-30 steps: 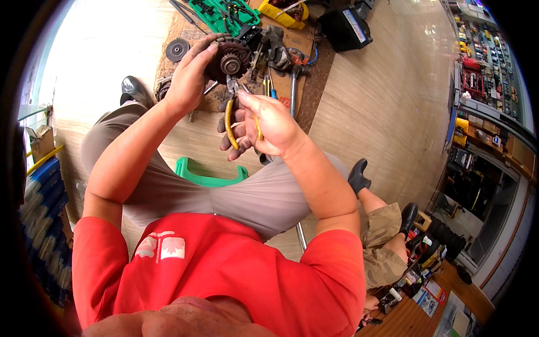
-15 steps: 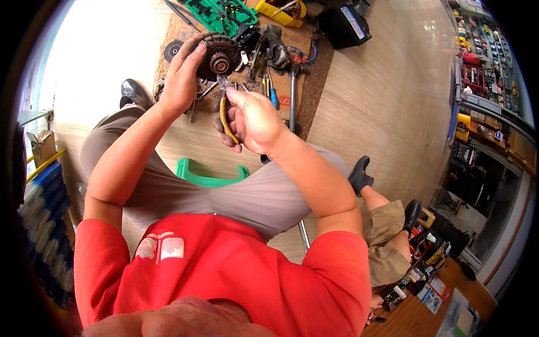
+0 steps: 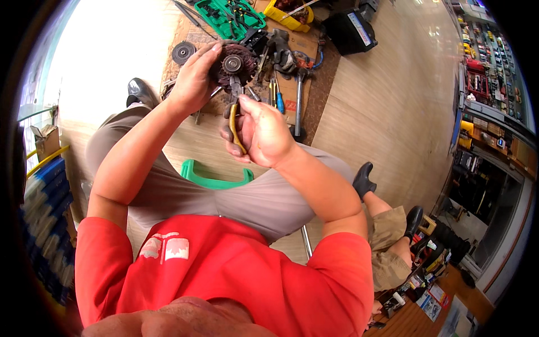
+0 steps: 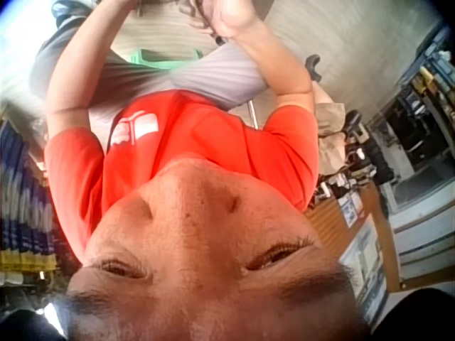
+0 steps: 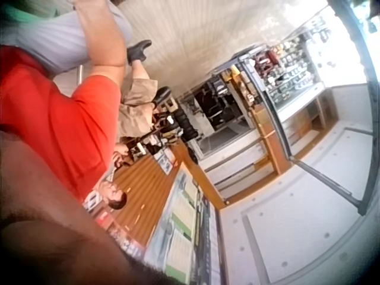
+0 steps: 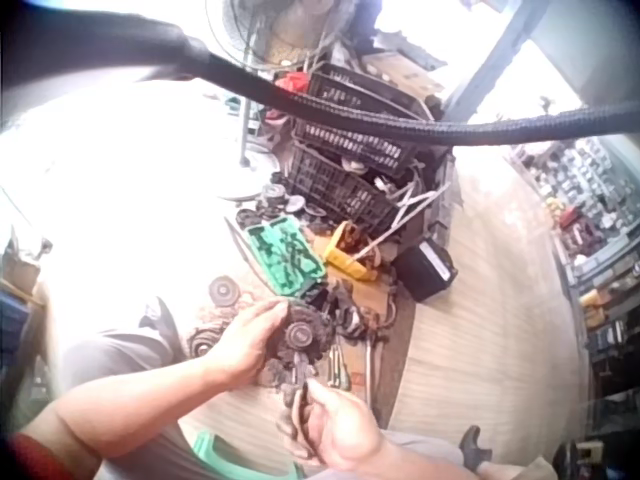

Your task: The person cleans and reassembles internal components of an alternator by hand and using pliers.

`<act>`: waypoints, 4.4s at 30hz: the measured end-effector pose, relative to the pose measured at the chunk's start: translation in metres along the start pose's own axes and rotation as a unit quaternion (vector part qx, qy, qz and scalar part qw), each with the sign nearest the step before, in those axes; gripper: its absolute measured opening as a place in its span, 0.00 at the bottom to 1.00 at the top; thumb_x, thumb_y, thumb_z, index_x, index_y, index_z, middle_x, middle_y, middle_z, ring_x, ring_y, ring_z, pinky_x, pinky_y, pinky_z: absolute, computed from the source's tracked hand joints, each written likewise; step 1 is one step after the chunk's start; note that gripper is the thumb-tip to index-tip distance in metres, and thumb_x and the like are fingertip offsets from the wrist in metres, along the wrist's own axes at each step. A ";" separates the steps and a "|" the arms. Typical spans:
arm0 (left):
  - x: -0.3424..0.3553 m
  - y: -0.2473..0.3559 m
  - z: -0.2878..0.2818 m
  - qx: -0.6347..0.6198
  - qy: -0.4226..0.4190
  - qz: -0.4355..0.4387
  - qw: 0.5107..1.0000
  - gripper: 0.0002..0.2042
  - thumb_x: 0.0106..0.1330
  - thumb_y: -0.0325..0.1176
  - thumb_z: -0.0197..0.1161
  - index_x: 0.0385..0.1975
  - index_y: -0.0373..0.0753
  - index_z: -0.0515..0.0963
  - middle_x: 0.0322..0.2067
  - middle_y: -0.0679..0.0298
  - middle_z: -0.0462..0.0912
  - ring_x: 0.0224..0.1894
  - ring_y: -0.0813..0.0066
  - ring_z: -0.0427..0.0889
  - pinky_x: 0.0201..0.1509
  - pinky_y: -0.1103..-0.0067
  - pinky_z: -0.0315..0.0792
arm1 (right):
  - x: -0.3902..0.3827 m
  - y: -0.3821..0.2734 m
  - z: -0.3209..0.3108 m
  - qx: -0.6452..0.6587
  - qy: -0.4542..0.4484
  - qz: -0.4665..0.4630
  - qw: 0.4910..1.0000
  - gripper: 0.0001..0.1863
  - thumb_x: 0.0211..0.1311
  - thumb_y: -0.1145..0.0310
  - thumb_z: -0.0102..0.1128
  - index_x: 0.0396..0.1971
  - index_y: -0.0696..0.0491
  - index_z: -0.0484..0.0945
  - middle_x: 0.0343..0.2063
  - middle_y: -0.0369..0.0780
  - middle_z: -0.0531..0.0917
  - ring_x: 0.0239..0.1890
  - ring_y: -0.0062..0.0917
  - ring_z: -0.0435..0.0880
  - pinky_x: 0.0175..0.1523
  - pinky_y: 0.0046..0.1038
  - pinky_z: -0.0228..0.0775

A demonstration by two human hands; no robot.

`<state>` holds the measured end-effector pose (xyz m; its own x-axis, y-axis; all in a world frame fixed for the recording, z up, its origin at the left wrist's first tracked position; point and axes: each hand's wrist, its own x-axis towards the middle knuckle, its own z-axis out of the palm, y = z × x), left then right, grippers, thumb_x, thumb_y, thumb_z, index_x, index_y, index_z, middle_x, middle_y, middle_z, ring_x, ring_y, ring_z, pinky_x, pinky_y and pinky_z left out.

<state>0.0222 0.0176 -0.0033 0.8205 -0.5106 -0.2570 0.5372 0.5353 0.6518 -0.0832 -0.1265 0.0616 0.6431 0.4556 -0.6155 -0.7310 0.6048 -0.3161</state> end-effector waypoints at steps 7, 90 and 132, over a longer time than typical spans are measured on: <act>0.002 0.005 -0.005 0.123 -0.017 0.020 0.992 0.23 0.72 0.40 0.52 0.60 0.32 0.64 0.50 0.59 0.77 0.50 0.74 0.78 0.53 0.78 0.74 | 0.000 -0.002 -0.008 0.012 -0.016 0.018 1.000 0.23 0.73 0.50 0.34 0.39 0.56 0.70 0.27 0.47 0.78 0.20 0.36 0.76 0.18 0.33 0.64; 0.003 -0.006 -0.005 0.192 0.083 -0.015 0.978 0.21 0.72 0.42 0.52 0.52 0.27 0.68 0.39 0.57 0.81 0.34 0.75 0.83 0.33 0.78 0.79 | -0.005 -0.029 -0.019 -0.816 0.295 -0.356 0.348 0.23 0.45 0.66 0.70 0.45 0.54 0.80 0.36 0.43 0.73 0.41 0.38 0.73 0.46 0.38 0.68; -0.020 0.019 0.008 0.174 0.038 -0.053 0.983 0.16 0.72 0.38 0.48 0.44 0.30 0.75 0.33 0.63 0.82 0.28 0.81 0.80 0.29 0.84 0.74 | 0.003 -0.062 -0.040 -0.740 0.088 -0.425 0.513 0.15 0.40 0.77 0.70 0.33 0.54 0.82 0.27 0.39 0.81 0.29 0.32 0.80 0.34 0.27 0.72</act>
<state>0.0143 0.0331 0.0197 0.7824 -0.4929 -0.3805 0.5324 0.2125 0.8194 -0.0449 -0.1890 0.0502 0.9381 0.2936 0.1840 0.3405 -0.6825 -0.6468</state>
